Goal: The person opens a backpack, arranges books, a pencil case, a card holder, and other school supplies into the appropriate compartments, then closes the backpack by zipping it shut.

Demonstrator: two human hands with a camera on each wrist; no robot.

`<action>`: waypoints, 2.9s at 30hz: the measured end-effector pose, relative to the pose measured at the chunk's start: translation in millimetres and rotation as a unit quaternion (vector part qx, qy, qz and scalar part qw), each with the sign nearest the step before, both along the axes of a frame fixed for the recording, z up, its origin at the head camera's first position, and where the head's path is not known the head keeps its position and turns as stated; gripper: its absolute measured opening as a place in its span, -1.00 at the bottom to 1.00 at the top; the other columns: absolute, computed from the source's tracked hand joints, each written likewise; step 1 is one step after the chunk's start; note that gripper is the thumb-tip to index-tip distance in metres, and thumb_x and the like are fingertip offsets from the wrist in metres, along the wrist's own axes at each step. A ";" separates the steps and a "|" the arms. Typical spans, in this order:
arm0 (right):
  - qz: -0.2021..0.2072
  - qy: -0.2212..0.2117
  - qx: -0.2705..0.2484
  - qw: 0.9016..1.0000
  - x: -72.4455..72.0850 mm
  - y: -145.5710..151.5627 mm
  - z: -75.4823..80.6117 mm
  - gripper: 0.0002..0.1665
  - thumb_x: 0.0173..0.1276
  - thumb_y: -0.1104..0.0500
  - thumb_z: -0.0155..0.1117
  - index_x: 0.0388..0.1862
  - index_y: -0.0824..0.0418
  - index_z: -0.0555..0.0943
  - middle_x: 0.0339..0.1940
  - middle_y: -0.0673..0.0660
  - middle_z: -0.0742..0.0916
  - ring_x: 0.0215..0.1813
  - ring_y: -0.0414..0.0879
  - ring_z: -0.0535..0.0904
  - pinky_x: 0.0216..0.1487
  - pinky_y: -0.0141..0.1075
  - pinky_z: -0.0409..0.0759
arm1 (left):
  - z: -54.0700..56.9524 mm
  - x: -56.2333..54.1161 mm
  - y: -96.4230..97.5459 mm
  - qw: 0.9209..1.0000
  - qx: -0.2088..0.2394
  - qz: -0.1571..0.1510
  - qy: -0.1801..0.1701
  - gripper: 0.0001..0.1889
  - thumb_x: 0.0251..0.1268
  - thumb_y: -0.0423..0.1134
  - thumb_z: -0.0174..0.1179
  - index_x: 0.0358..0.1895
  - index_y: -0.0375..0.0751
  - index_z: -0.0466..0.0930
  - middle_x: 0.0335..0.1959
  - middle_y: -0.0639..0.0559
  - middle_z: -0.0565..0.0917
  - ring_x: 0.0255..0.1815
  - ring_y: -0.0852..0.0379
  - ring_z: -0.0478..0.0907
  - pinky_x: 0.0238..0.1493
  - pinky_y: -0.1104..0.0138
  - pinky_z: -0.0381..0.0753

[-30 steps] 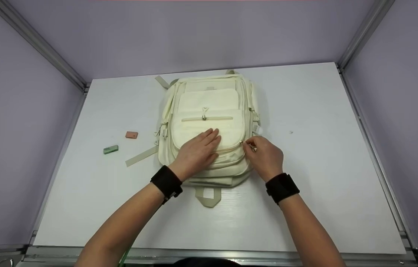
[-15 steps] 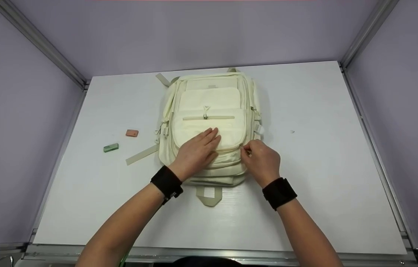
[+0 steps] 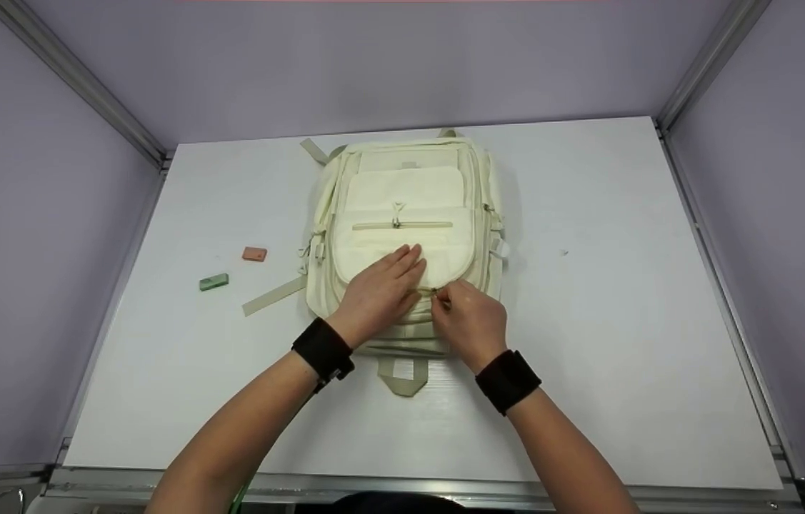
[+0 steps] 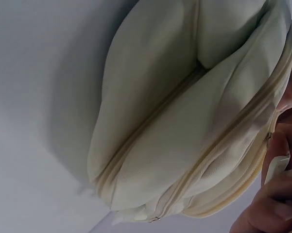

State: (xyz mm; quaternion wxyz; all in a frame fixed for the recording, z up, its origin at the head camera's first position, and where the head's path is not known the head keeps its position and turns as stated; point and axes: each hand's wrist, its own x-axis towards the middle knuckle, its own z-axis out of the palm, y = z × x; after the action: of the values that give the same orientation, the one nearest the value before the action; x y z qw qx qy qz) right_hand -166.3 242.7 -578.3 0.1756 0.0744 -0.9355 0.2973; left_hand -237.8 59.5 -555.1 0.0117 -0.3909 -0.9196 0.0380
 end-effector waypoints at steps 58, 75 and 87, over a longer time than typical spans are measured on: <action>-0.001 -0.046 -0.121 0.992 -9.4 -59.0 -6.0 -0.90 0.33 0.14 0.51 -0.30 0.16 0.82 -0.36 0.02 0.81 -0.30 -0.09 0.74 -0.26 -0.10 0.66 | -9.7 -0.4 -68.4 0.988 0.152 -0.006 0.006 -0.70 0.53 -0.20 0.19 0.22 0.10 0.71 0.45 0.02 0.47 0.47 0.07 0.38 0.36 0.26 0.43; -0.004 -0.056 -0.140 0.989 -4.9 -54.3 -3.7 -0.86 0.34 0.07 0.51 -0.28 0.12 0.81 -0.36 -0.02 0.80 -0.35 -0.15 0.69 -0.29 -0.17 0.60 | -14.3 -12.7 -109.5 0.969 0.237 -0.035 0.055 -0.83 0.38 -0.25 0.35 -0.02 -0.08 0.78 0.24 0.01 0.67 0.30 0.07 0.57 0.21 0.24 0.57; 0.003 -0.027 -0.113 0.993 -11.6 -82.3 0.6 -0.87 0.30 0.09 0.54 -0.35 0.13 0.83 -0.42 -0.01 0.80 -0.41 -0.13 0.70 -0.40 -0.17 0.59 | -14.8 -12.3 -106.3 0.964 0.260 -0.031 0.037 -0.85 0.36 -0.32 0.36 -0.06 -0.12 0.78 0.21 0.02 0.68 0.29 0.10 0.58 0.11 0.25 0.64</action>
State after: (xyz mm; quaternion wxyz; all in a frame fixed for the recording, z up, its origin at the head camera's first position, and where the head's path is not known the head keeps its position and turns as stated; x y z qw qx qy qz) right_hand -177.9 160.3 -577.6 0.1569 0.0483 -0.9001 0.4036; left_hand -250.0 -46.8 -569.9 0.1483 -0.4009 -0.8841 -0.1887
